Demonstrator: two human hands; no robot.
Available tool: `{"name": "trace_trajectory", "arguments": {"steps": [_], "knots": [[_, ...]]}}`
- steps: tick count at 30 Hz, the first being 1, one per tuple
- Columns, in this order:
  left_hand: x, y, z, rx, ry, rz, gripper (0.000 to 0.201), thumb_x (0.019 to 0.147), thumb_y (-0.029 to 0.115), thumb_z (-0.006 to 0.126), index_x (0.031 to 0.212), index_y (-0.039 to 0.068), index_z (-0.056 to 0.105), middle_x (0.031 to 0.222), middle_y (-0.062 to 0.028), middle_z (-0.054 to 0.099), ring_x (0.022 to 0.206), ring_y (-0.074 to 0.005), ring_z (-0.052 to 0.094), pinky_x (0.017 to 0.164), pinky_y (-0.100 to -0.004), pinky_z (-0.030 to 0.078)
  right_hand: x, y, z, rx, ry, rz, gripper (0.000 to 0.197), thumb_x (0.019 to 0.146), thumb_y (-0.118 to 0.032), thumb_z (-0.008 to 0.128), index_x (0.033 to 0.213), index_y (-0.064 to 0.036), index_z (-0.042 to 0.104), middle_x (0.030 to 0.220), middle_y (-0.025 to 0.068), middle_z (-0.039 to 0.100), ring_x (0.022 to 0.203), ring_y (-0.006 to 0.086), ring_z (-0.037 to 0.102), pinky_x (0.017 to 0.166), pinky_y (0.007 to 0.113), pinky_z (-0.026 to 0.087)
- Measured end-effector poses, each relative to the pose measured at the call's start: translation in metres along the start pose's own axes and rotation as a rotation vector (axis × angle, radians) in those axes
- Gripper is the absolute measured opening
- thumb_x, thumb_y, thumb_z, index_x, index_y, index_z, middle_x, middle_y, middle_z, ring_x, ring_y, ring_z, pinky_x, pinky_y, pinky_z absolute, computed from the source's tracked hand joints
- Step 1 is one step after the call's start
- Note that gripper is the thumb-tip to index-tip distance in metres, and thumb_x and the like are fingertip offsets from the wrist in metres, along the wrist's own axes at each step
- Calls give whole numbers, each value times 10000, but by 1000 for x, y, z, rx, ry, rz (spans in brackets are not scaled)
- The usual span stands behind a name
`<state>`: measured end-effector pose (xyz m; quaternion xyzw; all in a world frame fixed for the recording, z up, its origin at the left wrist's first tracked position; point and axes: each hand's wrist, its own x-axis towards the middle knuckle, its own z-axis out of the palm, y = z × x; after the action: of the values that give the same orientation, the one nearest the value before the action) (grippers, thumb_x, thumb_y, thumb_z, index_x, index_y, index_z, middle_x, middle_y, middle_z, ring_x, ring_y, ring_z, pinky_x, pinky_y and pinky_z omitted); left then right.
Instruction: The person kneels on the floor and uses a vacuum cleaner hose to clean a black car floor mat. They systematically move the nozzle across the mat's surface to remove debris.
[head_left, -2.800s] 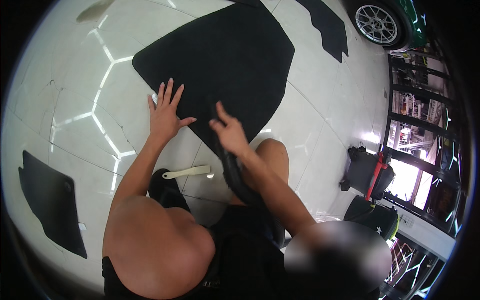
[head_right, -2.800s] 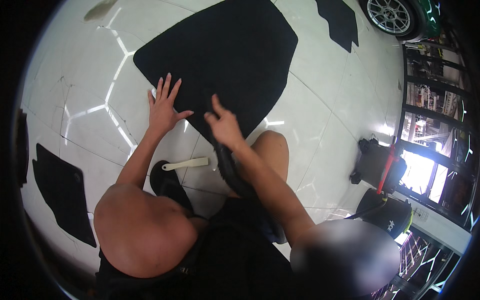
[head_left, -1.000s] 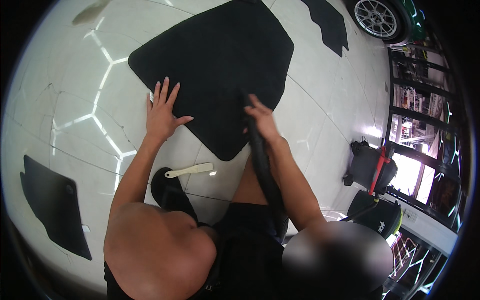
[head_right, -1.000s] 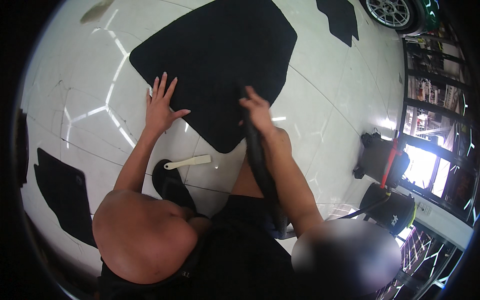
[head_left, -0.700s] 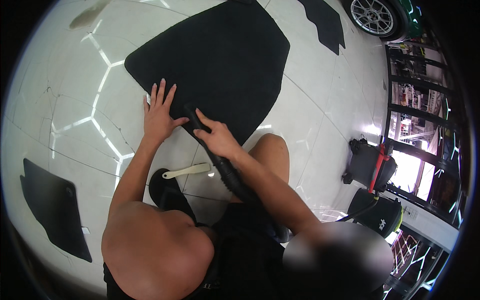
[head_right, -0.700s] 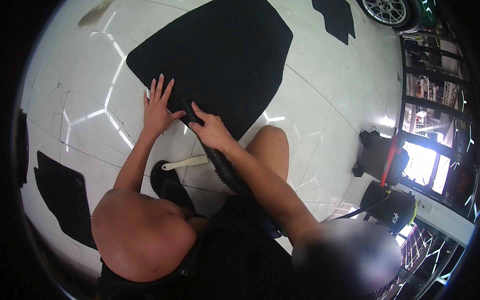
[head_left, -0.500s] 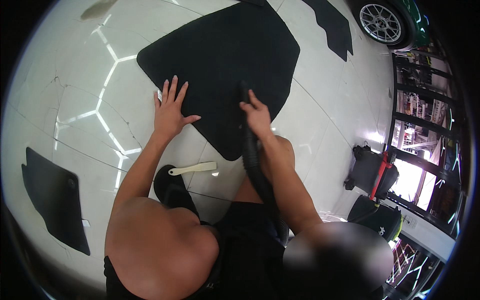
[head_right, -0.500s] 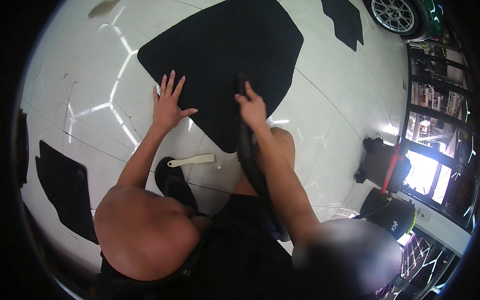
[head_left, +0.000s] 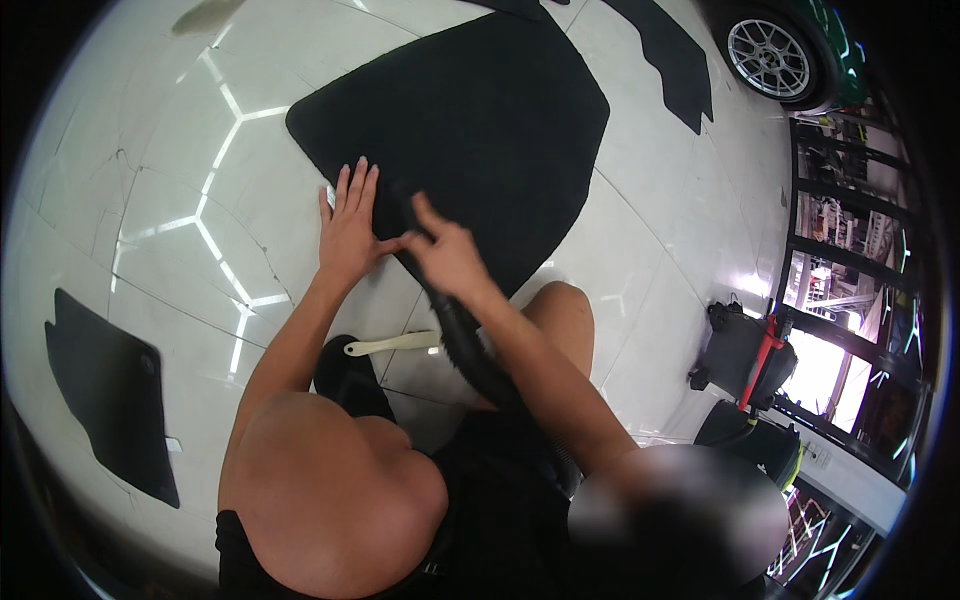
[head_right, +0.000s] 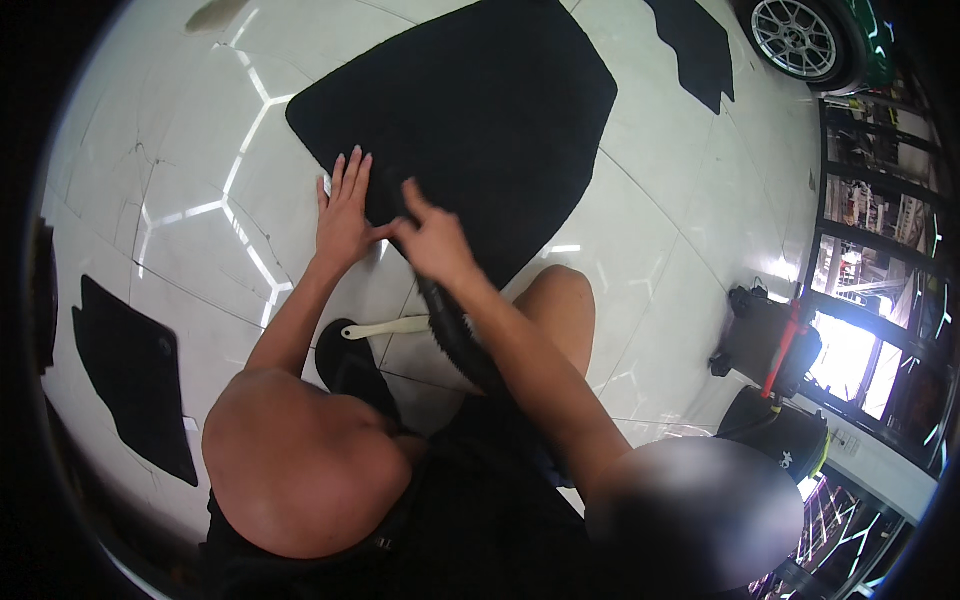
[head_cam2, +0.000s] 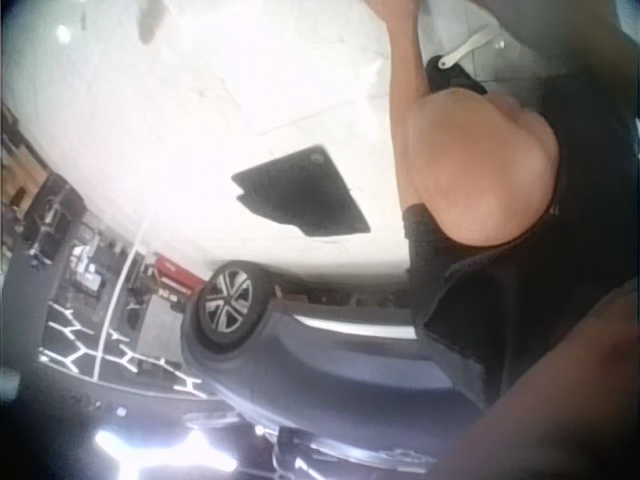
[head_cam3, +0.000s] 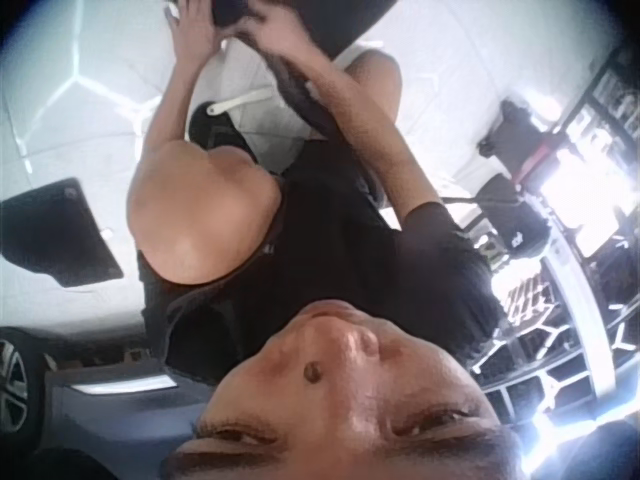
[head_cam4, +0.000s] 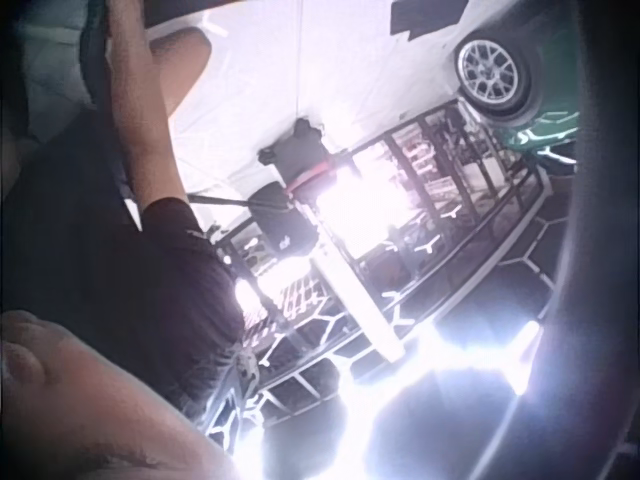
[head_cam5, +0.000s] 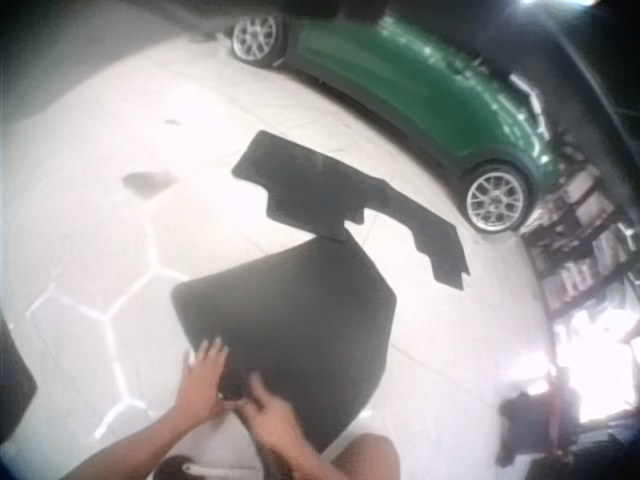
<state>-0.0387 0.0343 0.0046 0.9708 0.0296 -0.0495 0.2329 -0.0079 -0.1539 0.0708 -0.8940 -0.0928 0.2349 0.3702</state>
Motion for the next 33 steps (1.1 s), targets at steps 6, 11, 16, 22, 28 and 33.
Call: {"name": "trace_trajectory", "arguments": {"steps": [6,11,16,22,28,33], "knots": [[3,10,-3,-154,56,29,1309,685,584,960,1730,114,326,1828,-73,261,1698,-304,203,1354,-622,155,33,52,-55,302,91,105,714,986,-276,728,1610,0,518,1605,280,549,1534,377,513,1275,408,398],[0,0,4,-49,90,9,1306,691,609,950,1733,126,326,1825,-72,271,1694,-304,216,1357,-607,162,-9,1,0,67,-45,10,698,992,-283,735,1615,-45,529,1582,290,559,1503,437,521,1271,437,408],[-1,2,-2,-138,75,48,1298,701,621,942,1737,141,323,1826,-70,268,1693,-304,218,1358,-607,158,-27,39,-39,149,35,19,682,1008,-210,726,1628,-27,508,1586,259,591,1515,360,547,1261,398,426],[-1,5,1,-25,32,1,1289,717,632,930,1737,131,319,1830,-77,257,1695,-313,208,1349,-637,159,-40,10,1,94,2,70,665,1008,-250,725,1624,-92,532,1569,283,579,1504,373,548,1260,423,417],[-3,6,-4,-106,36,38,1280,736,590,940,1748,140,298,1841,-82,226,1704,-317,182,1352,-646,130,-26,66,-62,408,171,288,694,1001,-214,725,1625,-8,503,1603,261,547,1501,345,544,1250,378,422],[3,13,-4,-71,61,23,1275,717,610,939,1731,124,337,1820,-96,283,1686,-328,238,1348,-635,169,-49,72,-32,-102,297,202,728,999,-300,702,1649,-58,480,1346,365,700,1341,492,658,1165,433,504]]}}
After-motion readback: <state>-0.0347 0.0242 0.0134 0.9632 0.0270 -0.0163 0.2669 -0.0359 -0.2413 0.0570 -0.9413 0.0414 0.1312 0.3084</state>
